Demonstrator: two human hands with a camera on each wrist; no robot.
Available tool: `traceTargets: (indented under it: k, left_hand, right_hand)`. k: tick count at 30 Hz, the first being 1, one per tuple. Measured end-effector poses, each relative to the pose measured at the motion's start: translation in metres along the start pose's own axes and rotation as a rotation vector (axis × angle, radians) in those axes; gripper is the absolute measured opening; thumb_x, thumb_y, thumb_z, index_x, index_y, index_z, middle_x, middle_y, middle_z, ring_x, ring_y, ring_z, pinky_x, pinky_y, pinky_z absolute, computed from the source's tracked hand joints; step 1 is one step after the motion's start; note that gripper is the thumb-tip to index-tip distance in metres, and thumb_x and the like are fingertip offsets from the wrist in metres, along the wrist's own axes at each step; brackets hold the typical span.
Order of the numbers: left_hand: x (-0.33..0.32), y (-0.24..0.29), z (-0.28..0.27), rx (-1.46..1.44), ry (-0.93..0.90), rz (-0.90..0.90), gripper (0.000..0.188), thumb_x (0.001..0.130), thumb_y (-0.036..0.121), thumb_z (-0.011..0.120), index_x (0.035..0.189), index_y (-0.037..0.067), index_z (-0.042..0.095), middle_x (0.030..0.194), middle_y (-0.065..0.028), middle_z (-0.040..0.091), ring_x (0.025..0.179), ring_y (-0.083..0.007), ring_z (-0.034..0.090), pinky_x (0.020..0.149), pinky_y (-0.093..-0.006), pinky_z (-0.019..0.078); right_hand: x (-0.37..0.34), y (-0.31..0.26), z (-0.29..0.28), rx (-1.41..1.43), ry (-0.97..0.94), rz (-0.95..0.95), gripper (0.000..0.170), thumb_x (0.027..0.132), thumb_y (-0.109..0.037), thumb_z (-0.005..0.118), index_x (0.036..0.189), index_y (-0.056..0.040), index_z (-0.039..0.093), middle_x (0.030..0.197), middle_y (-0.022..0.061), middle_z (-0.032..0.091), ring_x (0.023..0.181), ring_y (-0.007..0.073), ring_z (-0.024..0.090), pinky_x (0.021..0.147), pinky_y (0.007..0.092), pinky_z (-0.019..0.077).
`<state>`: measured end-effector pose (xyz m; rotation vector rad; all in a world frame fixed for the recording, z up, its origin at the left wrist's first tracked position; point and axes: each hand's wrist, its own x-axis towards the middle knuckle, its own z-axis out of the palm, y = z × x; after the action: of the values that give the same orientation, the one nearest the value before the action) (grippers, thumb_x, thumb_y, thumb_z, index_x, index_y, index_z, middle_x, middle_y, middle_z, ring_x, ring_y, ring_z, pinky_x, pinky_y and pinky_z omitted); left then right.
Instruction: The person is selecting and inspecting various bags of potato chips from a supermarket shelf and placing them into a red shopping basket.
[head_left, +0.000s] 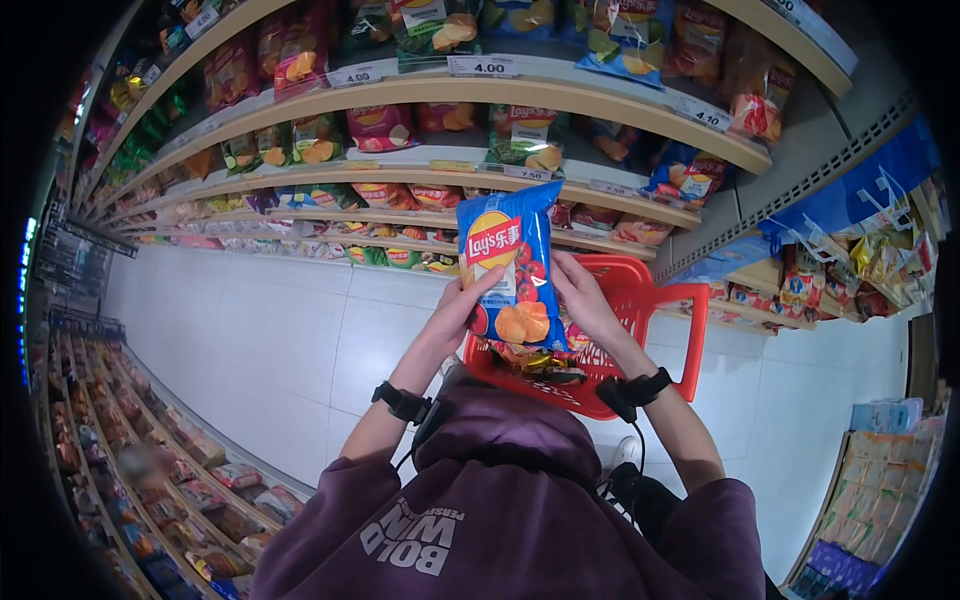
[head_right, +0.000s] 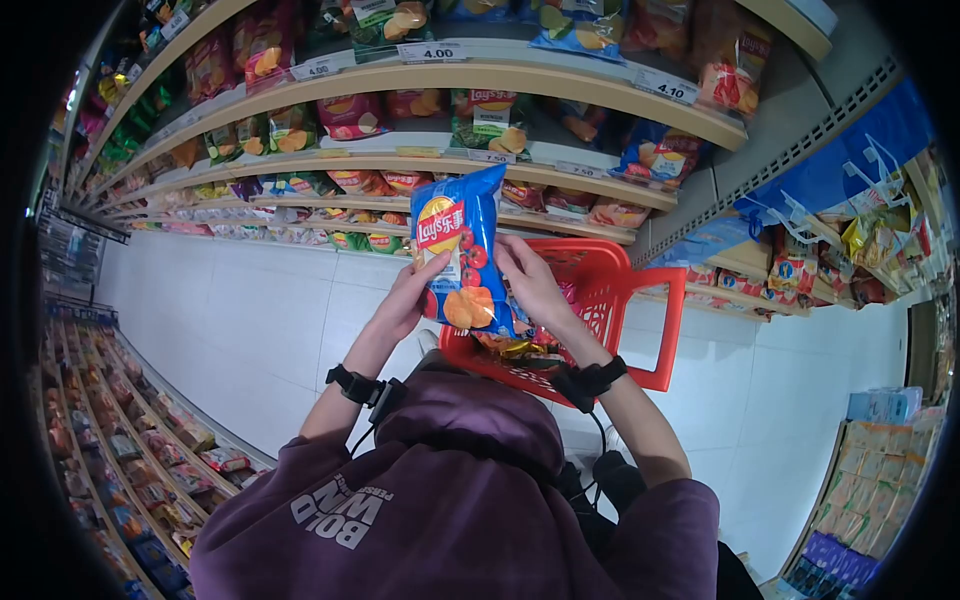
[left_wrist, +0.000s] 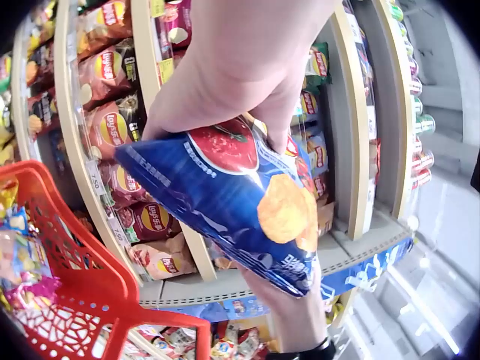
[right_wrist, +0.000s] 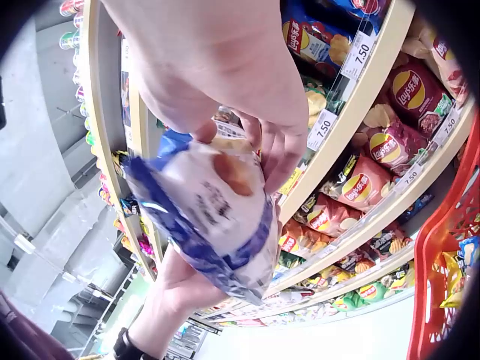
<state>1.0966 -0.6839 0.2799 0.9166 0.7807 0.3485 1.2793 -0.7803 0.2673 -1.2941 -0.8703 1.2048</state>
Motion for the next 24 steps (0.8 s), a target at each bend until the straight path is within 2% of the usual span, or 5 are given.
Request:
traceTargets:
  k: [3, 7, 13, 21, 24]
  left_hand:
    - [0.006, -0.005, -0.004, 0.231, 0.119, 0.101, 0.054, 0.084, 0.034, 0.069, 0.122, 0.000, 0.052, 0.112, -0.0078, 0.062, 0.098, -0.0143, 0.061, 0.083, -0.0282, 0.0497]
    - [0.005, -0.003, 0.005, 0.365, 0.126, 0.226, 0.052, 0.081, 0.027, 0.073, 0.118, -0.003, 0.052, 0.110, -0.0091, 0.063, 0.095, -0.0138, 0.062, 0.082, -0.0273, 0.0502]
    - [0.004, -0.001, 0.006, 0.392, 0.083, 0.242, 0.058, 0.078, 0.023, 0.076, 0.122, -0.003, 0.048, 0.112, -0.0108, 0.061, 0.097, -0.0156, 0.061, 0.083, -0.0279, 0.0509]
    - [0.034, -0.055, -0.015, 0.214, 0.030, -0.256, 0.066, 0.080, 0.024, 0.073, 0.128, -0.006, 0.040, 0.113, -0.0147, 0.060, 0.098, -0.0187, 0.063, 0.082, -0.0301, 0.0549]
    - [0.036, -0.086, -0.030, 0.294, -0.010, -0.421, 0.071, 0.080, 0.028, 0.073, 0.130, -0.007, 0.038, 0.115, -0.0151, 0.058, 0.100, -0.0190, 0.062, 0.083, -0.0301, 0.0539]
  right_hand:
    - [-0.012, -0.023, 0.007, -0.049, 0.106, 0.131, 0.057, 0.094, -0.037, 0.055, 0.135, -0.0022, 0.036, 0.120, 0.0144, 0.055, 0.110, 0.0176, 0.054, 0.093, 0.0306, 0.0424]
    - [-0.005, 0.012, 0.009, -0.174, 0.111, -0.065, 0.055, 0.089, -0.028, 0.063, 0.131, -0.0034, 0.038, 0.122, 0.0122, 0.055, 0.109, 0.0185, 0.056, 0.094, 0.0326, 0.0443]
    - [-0.005, 0.001, -0.001, 0.312, 0.076, 0.138, 0.056, 0.087, -0.024, 0.067, 0.131, -0.0033, 0.039, 0.122, 0.0106, 0.055, 0.109, 0.0179, 0.056, 0.091, 0.0310, 0.0472]
    - [-0.014, 0.069, -0.016, 0.151, -0.061, 0.330, 0.072, 0.081, -0.039, 0.071, 0.132, -0.0015, 0.038, 0.124, 0.0126, 0.054, 0.111, 0.0209, 0.055, 0.092, 0.0312, 0.0467]
    - [-0.026, 0.140, -0.017, 0.023, -0.062, 0.627, 0.082, 0.078, -0.051, 0.068, 0.135, -0.0024, 0.035, 0.128, 0.0132, 0.051, 0.112, 0.0226, 0.056, 0.087, 0.0360, 0.0501]
